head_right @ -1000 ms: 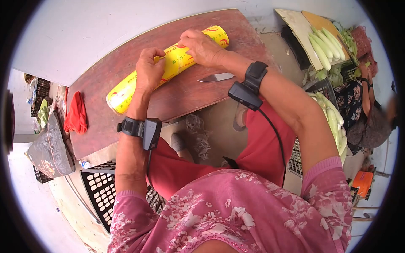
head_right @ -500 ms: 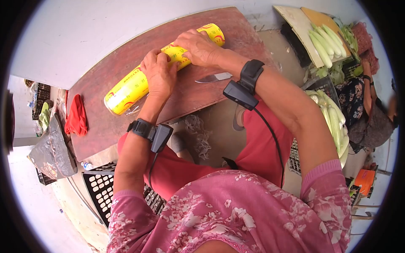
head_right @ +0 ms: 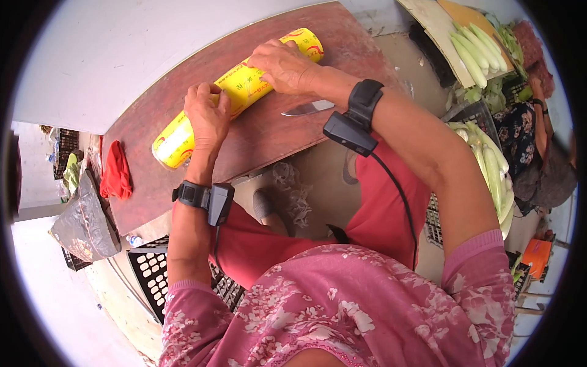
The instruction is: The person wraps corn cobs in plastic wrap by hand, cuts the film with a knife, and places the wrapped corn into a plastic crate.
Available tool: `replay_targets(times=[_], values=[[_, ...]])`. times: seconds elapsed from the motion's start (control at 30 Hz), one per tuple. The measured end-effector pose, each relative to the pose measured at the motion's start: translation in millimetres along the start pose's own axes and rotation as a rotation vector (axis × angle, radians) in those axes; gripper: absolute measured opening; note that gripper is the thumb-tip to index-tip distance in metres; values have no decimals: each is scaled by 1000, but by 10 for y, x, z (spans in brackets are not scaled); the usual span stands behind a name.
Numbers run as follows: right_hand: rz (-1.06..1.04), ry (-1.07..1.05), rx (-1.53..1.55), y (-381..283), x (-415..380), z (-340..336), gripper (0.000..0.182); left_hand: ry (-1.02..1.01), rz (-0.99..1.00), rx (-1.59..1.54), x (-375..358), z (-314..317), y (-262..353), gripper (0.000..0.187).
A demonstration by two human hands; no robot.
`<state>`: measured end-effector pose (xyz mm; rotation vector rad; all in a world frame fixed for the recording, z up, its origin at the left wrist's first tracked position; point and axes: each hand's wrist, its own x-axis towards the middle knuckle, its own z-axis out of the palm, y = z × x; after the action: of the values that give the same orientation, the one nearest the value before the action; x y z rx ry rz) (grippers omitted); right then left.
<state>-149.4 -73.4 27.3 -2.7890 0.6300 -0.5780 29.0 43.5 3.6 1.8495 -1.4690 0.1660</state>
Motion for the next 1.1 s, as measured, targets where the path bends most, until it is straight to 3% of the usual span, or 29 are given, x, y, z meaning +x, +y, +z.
replay_targets(times=[0.23,0.37,0.57,0.67,0.9,1.0,1.1], values=[[-68,21,-30,-54,10,78,43,-48,17,2,74,-22,-72,12],[-114,-14,-180,-113,29,106,55,-115,63,-28,113,-84,-128,23],[47,-70,-209,135,53,-9,79,-125,170,160,99,-104,-11,51],[240,-95,-209,282,-32,-158,85,-201,154,202,107,-125,45,57],[250,-247,-168,389,-257,-478,72,-370,74,171,59,-241,194,70],[232,-119,-199,383,-360,-460,64,-402,111,212,-1,-238,196,75],[165,-48,-190,473,-429,-440,67,-397,152,238,-28,-241,185,78]])
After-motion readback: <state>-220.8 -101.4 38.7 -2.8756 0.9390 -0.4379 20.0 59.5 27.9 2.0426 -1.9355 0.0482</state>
